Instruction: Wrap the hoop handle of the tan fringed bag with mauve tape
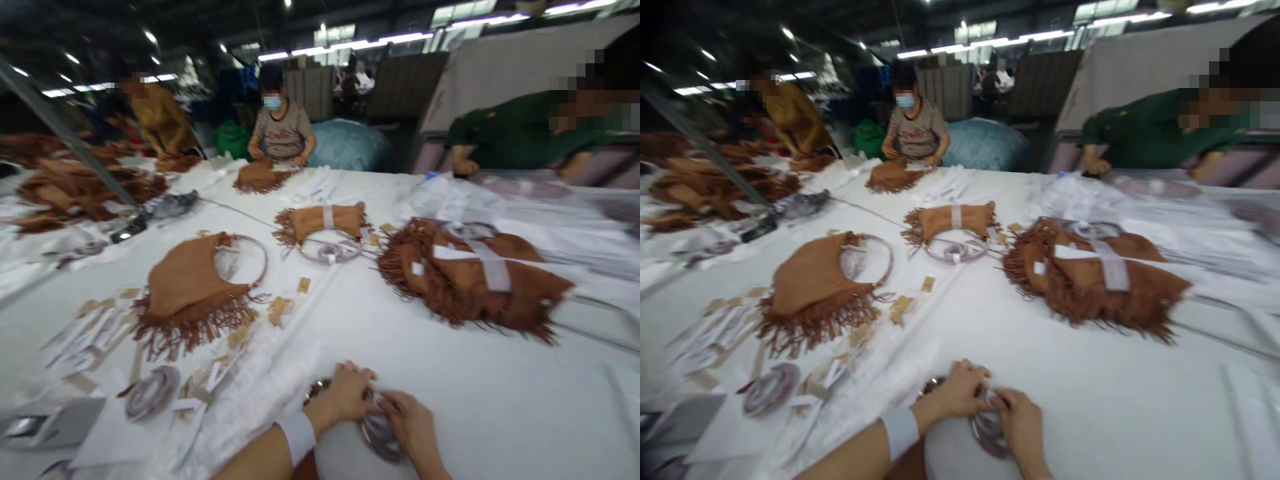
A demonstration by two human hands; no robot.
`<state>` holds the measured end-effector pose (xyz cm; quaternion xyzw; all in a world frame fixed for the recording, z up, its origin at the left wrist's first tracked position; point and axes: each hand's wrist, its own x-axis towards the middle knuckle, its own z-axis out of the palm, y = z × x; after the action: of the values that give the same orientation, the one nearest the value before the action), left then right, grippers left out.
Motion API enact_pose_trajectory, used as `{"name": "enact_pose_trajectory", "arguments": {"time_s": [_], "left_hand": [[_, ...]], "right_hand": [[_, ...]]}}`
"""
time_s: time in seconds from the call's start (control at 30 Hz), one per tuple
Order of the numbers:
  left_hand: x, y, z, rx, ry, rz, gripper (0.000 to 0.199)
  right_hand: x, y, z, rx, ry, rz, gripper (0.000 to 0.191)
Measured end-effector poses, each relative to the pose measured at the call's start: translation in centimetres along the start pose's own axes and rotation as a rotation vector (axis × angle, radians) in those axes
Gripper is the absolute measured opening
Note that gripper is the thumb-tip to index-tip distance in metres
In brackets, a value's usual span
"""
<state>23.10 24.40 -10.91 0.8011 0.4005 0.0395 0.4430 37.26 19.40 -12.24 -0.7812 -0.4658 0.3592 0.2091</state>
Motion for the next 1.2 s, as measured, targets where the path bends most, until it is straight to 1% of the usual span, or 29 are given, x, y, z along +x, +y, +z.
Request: {"name": "enact_pose_trajectory", "arguments": {"time_s": [0.03,0.07,0.1,0.17,0.23,0.33,0.43,0.47,0.53,0.57,0.63,0.67,0.73,0.8,0.87,0.97,1.1,1.2], "left_hand": [[0.0,0.5,1.4,-0.021,-0.019,0.009,0.035],[-0.1,0.6,2.3,-0.036,-0.024,0.008,0.033],[-0.2,0.5,2.8,-0.046,-0.021,0.004,0.029],[-0.4,-0.2,3.2,-0.055,0.002,-0.003,0.023],[-0.5,-0.7,3.3,-0.049,0.037,-0.004,0.020],[-0.7,-0.9,3.8,-0.038,0.081,0.009,0.018],[-0.9,-0.9,4.6,-0.040,0.099,0.045,0.016],[-1.0,-0.9,4.8,-0.042,0.105,0.060,0.015],[-1.2,-1.0,5.2,-0.041,0.132,0.106,0.012],[-1.3,-1.1,5.4,-0.036,0.153,0.136,0.010],[-1.5,-1.3,5.8,-0.018,0.198,0.192,0.006],[-1.6,-1.3,5.9,-0.008,0.216,0.210,0.004],[-1.7,-1.4,6.1,0.002,0.235,0.224,0.004],[-1.7,-1.4,6.2,-0.009,0.242,0.226,0.005],[-1.7,-1.4,6.3,-0.037,0.247,0.221,0.006],[-1.5,-1.4,6.3,-0.078,0.252,0.205,0.008],[-1.5,-1.1,5.9,-0.137,0.236,0.175,0.011],[-1.6,-0.9,5.4,-0.171,0.241,0.103,0.014]], "right_hand": [[-1.5,1.4,-1.3,-0.087,-0.019,-0.008,0.013],[-2.5,2.1,-2.2,-0.179,-0.047,-0.041,0.010],[-3.1,2.3,-2.8,-0.267,-0.072,-0.087,0.012],[-3.4,2.0,-3.1,-0.402,-0.091,-0.190,0.019],[-3.2,1.4,-2.8,-0.458,-0.089,-0.260,0.022],[-3.2,1.5,-2.3,-0.469,-0.045,-0.346,0.021],[-3.9,2.6,-2.2,-0.384,0.054,-0.441,0.024],[-4.1,2.9,-2.4,-0.351,0.068,-0.470,0.025],[-4.4,3.2,-2.9,-0.301,0.035,-0.504,0.027],[-4.4,3.1,-3.2,-0.277,-0.002,-0.499,0.027],[-4.3,2.7,-3.8,-0.201,-0.094,-0.441,0.026],[-4.1,2.4,-3.9,-0.149,-0.132,-0.393,0.027],[-3.7,2.1,-4.0,-0.043,-0.157,-0.275,0.028],[-3.3,2.0,-3.8,0.013,-0.147,-0.180,0.027],[-3.0,2.2,-3.5,0.018,-0.142,-0.138,0.024],[-2.9,2.6,-3.0,-0.005,-0.126,-0.137,0.020],[-3.5,3.2,-2.1,-0.066,-0.013,-0.138,0.020],[-4.0,3.6,-1.5,-0.099,0.053,-0.158,0.021]]}}
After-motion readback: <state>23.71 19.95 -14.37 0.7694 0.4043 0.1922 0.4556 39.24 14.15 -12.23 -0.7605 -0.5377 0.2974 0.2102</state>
